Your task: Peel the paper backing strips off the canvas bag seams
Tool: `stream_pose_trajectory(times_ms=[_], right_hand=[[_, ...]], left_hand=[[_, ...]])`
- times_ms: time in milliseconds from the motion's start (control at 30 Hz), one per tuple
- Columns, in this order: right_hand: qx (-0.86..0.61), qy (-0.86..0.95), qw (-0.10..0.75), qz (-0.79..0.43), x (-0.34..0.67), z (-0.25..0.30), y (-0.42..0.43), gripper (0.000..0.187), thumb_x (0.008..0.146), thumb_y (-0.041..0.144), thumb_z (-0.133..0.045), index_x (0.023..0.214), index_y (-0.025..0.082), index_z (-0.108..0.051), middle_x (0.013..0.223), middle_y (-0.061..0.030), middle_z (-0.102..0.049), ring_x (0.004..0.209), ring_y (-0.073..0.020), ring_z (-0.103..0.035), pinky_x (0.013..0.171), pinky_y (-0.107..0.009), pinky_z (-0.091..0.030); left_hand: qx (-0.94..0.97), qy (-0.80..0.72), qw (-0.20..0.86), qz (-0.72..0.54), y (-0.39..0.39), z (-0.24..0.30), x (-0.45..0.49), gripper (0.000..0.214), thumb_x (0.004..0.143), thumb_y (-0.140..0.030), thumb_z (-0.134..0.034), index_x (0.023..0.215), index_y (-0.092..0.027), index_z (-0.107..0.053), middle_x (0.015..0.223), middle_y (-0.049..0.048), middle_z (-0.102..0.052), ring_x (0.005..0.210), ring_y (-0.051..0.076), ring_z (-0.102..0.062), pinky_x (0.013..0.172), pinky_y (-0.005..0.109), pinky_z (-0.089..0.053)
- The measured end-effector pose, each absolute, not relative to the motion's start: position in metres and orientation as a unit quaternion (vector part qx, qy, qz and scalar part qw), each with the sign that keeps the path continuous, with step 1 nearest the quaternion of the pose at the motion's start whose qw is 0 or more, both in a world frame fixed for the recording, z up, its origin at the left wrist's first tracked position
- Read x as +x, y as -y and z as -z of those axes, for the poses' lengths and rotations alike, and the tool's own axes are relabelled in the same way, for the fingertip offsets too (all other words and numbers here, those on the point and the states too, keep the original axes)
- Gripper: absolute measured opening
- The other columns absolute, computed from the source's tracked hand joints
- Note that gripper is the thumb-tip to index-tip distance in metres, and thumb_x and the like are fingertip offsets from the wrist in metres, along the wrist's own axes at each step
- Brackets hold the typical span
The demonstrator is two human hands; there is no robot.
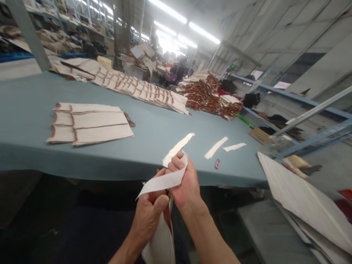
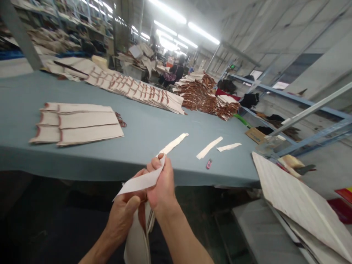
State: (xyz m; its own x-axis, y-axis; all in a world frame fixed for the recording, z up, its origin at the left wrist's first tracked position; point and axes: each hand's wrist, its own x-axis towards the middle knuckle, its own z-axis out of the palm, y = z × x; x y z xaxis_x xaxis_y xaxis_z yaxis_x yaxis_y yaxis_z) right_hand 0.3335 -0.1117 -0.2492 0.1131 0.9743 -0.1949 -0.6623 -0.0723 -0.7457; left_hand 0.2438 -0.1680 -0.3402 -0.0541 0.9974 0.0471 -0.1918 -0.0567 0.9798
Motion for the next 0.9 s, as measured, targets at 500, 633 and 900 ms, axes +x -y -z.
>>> stream_pose_trajectory(times_ms=[500,633,900], right_hand=[[-0.567,0.326,0.567,-0.5,0.356,0.375,0.159,0.067,0.08,0.082,-0.075,0.107,0.021,-0.067,0.076,0.0007,-0.068,0.067,-0.0184,-0.062,0.057,-0.029,-0.047],[-0.56,0.433,0.538,-0.459,0.376,0.338,0.165,0.057,0.086,0.074,-0.078,0.107,0.021,-0.077,0.105,-0.0075,-0.081,0.105,-0.0255,-0.073,0.094,-0.037,-0.056],[-0.376,0.755,0.35,-0.408,0.351,0.26,0.165,0.018,0.091,0.038,-0.081,0.096,0.022,-0.074,0.106,-0.0061,-0.082,0.099,-0.0225,-0.074,0.093,-0.037,-0.055]], left_hand=[[0.59,-0.459,0.365,-0.554,0.202,0.313,0.19,0.025,0.099,-0.038,-0.074,0.102,-0.025,-0.095,0.098,0.0091,-0.092,0.093,0.028,-0.086,0.092,0.034,-0.07],[0.648,-0.446,0.313,-0.533,0.203,0.317,0.184,0.025,0.103,-0.03,-0.072,0.115,-0.025,-0.093,0.102,0.0084,-0.092,0.089,0.024,-0.087,0.081,0.027,-0.068],[0.703,-0.333,0.396,-0.488,0.194,0.315,0.184,0.03,0.105,-0.021,-0.062,0.111,-0.025,-0.091,0.107,0.0073,-0.09,0.091,0.023,-0.083,0.082,0.03,-0.066]])
